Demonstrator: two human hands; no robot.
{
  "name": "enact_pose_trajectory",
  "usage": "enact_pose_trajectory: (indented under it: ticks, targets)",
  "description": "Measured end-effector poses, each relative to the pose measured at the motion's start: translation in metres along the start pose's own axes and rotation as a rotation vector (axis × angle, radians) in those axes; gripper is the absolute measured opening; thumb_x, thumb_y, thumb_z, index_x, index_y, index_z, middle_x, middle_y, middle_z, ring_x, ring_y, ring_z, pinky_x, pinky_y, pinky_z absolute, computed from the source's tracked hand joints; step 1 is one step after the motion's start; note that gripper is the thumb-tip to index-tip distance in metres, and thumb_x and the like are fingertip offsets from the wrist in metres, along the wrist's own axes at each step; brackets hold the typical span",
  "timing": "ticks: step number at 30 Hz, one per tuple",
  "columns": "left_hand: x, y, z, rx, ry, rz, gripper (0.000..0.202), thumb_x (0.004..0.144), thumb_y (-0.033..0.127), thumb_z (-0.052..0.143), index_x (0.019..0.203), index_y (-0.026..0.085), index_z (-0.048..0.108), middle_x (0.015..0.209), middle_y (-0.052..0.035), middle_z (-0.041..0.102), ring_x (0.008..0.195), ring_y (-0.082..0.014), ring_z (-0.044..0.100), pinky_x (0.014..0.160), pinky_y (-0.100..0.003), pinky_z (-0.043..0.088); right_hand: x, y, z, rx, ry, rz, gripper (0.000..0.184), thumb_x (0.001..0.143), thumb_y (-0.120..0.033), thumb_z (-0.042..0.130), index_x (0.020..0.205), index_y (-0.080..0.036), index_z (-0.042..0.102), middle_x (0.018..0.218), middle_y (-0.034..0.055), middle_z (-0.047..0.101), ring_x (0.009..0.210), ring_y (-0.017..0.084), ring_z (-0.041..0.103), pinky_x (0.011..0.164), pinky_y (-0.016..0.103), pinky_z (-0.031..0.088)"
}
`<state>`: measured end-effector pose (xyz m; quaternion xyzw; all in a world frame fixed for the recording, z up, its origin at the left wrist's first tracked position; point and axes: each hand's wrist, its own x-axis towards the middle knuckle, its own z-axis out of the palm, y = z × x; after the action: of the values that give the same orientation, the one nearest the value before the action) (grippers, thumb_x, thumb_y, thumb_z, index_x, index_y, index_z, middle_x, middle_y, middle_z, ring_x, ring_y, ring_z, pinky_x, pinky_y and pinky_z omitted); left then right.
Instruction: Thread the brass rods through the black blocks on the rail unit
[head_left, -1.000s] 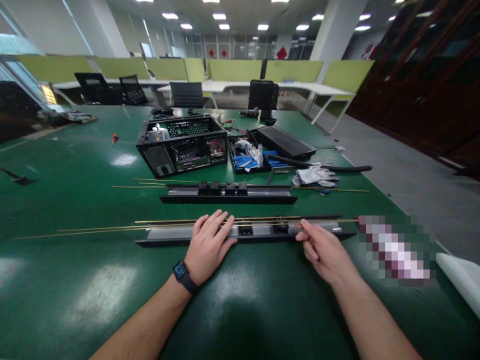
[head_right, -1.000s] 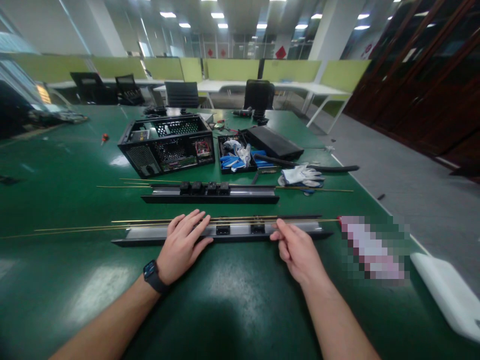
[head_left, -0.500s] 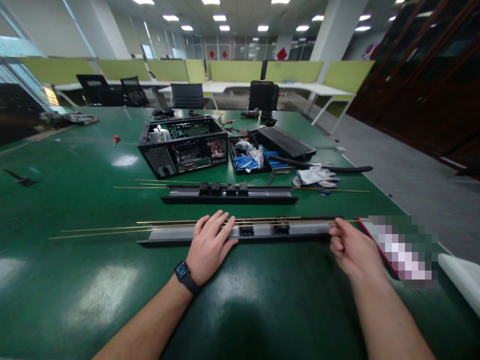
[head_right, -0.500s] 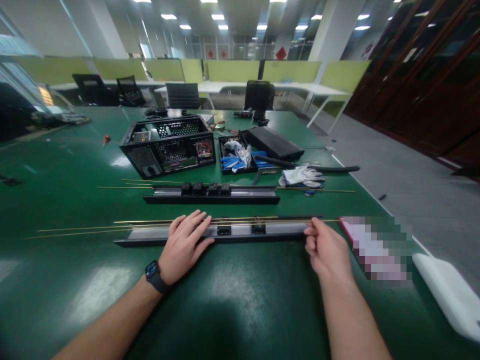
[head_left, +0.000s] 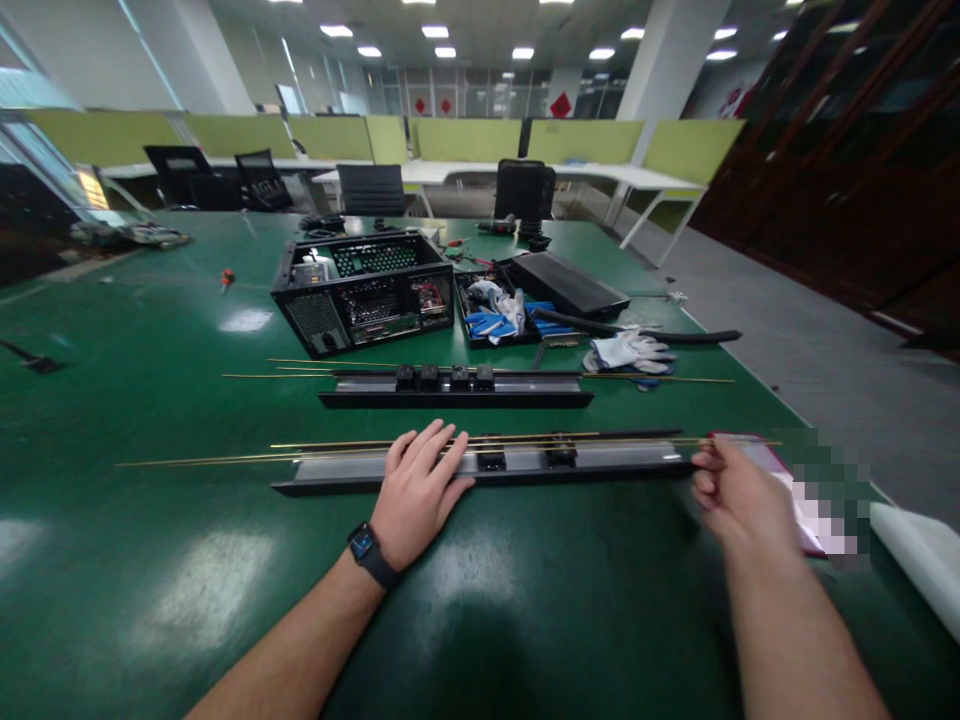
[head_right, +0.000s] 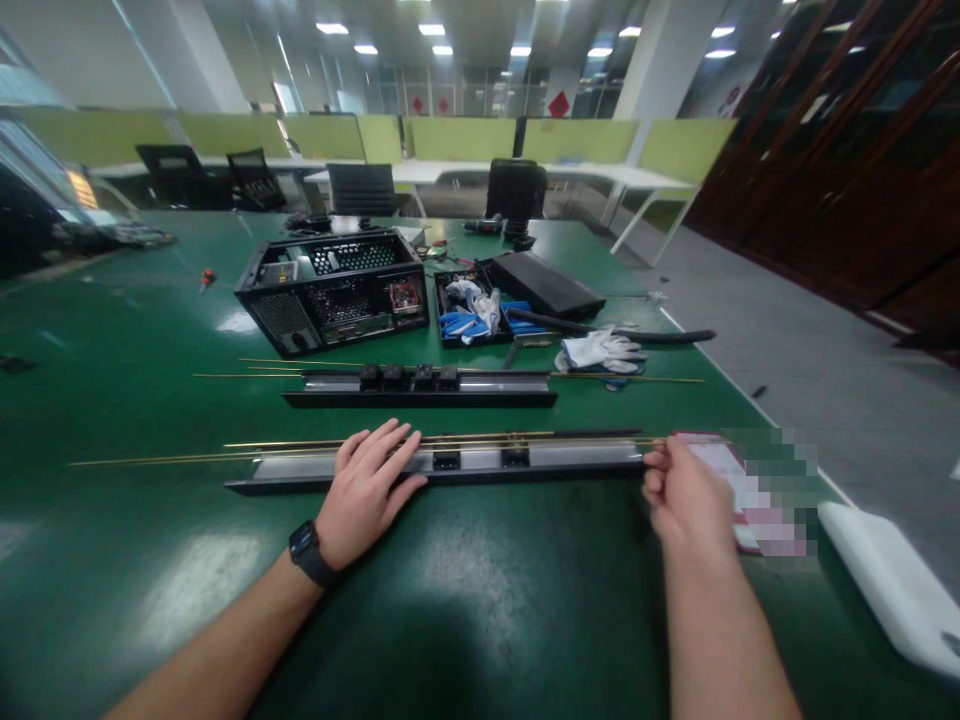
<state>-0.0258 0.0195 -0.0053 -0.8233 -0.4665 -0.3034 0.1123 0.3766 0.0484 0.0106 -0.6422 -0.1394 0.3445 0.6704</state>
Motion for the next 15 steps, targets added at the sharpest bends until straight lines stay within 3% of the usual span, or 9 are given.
enact_pose_trajectory:
  ticks: [3, 10, 15]
  targets:
    - [0.0, 0.0, 0.0, -0.004, 0.0, -0.002, 0.048, 0.1, 0.035, 0.064, 0.146, 0.022, 0.057, 0.144, -0.0127, 0.067, 0.14, -0.0299, 0.057, 0.117, -0.049, 0.036, -0.021, 0.004, 0.012, -0.011, -0.013, 0.026, 0.015, 0.083, -0.025, 0.073, 0.076, -0.014, 0.066, 0.06, 0.001, 0.063, 0.031, 0.005, 0.037, 0.026, 0.017, 0.018]
    - [0.0, 0.0, -0.001, -0.004, -0.006, -0.008, 0.048, 0.1, 0.035, 0.064, 0.146, 0.022, 0.057, 0.144, -0.0124, 0.067, 0.14, -0.0298, 0.057, 0.116, -0.049, 0.037, -0.054, 0.018, 0.029, -0.04, -0.328, 0.075, 0.041, 0.063, -0.043, 0.092, 0.08, -0.012, 0.071, 0.066, 0.0046, 0.068, 0.032, 0.004, 0.036, 0.028, 0.017, 0.019]
    - [0.0, 0.0, -0.001, -0.004, -0.011, -0.001, 0.047, 0.101, 0.035, 0.063, 0.146, 0.021, 0.057, 0.145, -0.013, 0.066, 0.141, -0.0297, 0.056, 0.117, -0.049, 0.036, -0.066, 0.024, 0.034, -0.071, -0.518, 0.132, 0.049, 0.062, -0.051, 0.095, 0.081, -0.013, 0.071, 0.067, 0.0032, 0.068, 0.033, 0.003, 0.036, 0.03, 0.017, 0.019]
